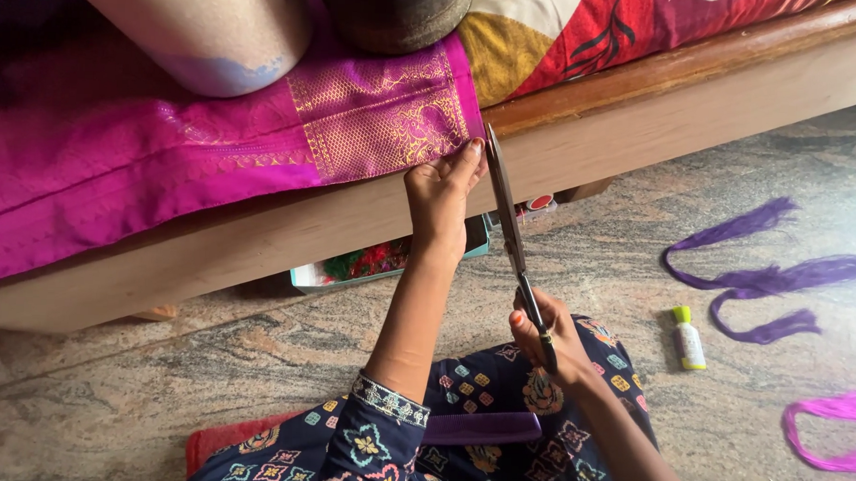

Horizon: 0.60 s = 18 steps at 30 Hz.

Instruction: Creating handmade decorations using yarn, fabric, and tools like scissors and a needle.

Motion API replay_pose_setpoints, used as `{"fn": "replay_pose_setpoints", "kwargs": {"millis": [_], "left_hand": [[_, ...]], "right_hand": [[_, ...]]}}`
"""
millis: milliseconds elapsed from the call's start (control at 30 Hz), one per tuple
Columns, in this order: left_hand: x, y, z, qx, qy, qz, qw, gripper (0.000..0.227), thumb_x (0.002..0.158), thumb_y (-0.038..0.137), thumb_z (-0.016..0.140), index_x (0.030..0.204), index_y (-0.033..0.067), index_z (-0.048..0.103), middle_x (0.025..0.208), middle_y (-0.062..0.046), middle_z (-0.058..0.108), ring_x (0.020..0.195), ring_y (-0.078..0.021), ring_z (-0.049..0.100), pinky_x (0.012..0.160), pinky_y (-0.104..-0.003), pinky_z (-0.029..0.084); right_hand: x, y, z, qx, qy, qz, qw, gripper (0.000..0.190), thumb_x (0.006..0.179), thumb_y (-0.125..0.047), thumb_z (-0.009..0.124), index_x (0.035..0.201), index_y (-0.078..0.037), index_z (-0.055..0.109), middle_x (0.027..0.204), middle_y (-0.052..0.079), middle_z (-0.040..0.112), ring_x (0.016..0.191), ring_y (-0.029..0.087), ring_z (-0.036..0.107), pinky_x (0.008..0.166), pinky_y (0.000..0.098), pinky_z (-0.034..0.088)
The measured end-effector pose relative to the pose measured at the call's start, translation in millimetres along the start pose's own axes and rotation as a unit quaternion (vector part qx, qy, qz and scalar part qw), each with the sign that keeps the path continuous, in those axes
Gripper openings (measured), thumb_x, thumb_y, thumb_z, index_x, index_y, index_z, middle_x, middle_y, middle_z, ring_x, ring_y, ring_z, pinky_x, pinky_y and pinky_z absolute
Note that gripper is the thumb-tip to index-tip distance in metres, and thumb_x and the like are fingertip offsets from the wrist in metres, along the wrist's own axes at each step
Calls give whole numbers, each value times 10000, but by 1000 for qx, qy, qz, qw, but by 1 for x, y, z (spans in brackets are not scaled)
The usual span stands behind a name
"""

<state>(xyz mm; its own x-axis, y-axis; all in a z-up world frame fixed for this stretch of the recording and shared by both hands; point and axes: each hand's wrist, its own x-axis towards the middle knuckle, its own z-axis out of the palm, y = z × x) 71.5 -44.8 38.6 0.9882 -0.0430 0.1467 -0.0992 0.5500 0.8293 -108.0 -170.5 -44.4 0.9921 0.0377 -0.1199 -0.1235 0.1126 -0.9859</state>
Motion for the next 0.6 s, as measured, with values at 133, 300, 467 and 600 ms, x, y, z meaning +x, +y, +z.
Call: {"fn": "replay_pose_setpoints", "kwargs": {"millis": [133,300,467,600], "left_hand": [[-2,6,3,5,9,-8,1000,68,960,90,733,979,25,739,936,-72,755,839,-135,705,841,-337,598],[-5,13,3,2,13,-15,1000,93,941,115,733,989,35,741,986,-83,766,925,-167,742,897,-337,617],[-12,29,-2,-92,29,-81,992,206,993,278,667,1003,82,731,998,-94,776,979,-186,761,919,-320,600],[-13,28,-4,-40,16,-60,997,201,980,276,674,1030,94,744,1009,-77,781,980,-157,754,893,-289,580]], "right_hand": [[1,-4,3,12,-4,2,1000,537,857,-616,694,811,-113,514,502,-64,439,369,50,403,332,219,338],[-3,13,-3,25,-9,0,1000,518,852,-599,687,818,-109,520,481,-58,447,339,59,409,303,235,339],[-10,14,-10,53,3,-3,999,533,848,-597,706,843,-102,509,513,-52,453,379,48,417,328,228,332],[-10,12,-13,37,7,4,999,533,843,-592,708,844,-98,510,510,-48,457,376,51,423,328,231,344]]}}
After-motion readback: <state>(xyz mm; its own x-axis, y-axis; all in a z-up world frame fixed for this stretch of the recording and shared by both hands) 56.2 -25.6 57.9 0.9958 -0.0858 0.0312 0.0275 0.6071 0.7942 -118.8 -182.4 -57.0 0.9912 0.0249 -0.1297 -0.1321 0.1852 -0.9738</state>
